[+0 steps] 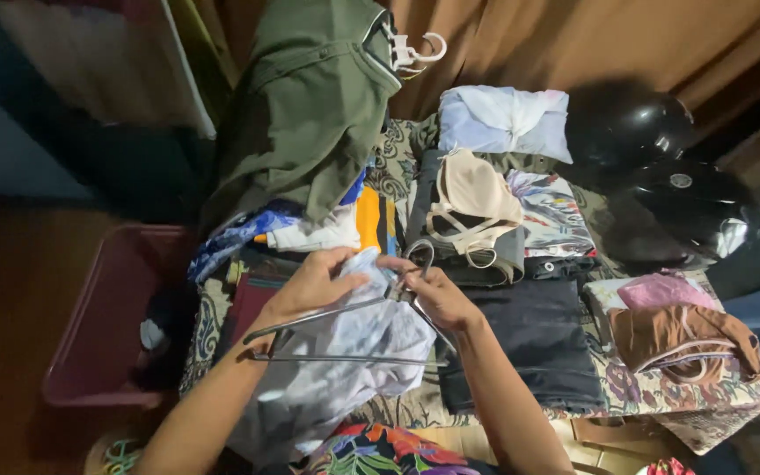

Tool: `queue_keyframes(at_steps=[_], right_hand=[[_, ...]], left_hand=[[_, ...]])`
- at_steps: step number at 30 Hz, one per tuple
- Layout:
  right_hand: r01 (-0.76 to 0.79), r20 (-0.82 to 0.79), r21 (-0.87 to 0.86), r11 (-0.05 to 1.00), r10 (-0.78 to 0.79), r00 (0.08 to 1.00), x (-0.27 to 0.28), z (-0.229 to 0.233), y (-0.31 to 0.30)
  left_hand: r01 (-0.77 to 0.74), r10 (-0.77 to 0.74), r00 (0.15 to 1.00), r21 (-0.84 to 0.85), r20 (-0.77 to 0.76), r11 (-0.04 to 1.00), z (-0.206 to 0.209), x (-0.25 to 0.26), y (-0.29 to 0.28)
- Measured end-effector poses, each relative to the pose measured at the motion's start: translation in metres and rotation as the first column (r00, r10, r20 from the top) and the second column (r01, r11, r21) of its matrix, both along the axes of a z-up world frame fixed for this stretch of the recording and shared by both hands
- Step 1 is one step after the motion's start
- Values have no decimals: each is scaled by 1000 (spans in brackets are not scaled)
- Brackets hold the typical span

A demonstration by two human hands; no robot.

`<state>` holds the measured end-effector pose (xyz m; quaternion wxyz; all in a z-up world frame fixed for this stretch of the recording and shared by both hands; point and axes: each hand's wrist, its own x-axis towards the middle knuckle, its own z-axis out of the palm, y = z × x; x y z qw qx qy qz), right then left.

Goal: The recorder is putting a button-up shirt onto a hanger and sorting through a pile of laundry.

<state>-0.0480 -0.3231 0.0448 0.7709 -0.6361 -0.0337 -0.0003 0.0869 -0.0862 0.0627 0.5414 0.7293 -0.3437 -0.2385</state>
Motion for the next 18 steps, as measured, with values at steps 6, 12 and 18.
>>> queue_keyframes(at_steps=[6,12,18], right_hand=[[-214,19,-74,974,215,976,21,0,-22],[-390,25,45,920,389,921,52,18,-51],[-143,223,-461,876,271,937,45,189,-44]], left_hand=[[215,-244,965,-245,-94,945,90,-12,6],[283,-282,915,39,290,958,174,-24,24],[269,-383,797,293,467,917,210,15,72]])
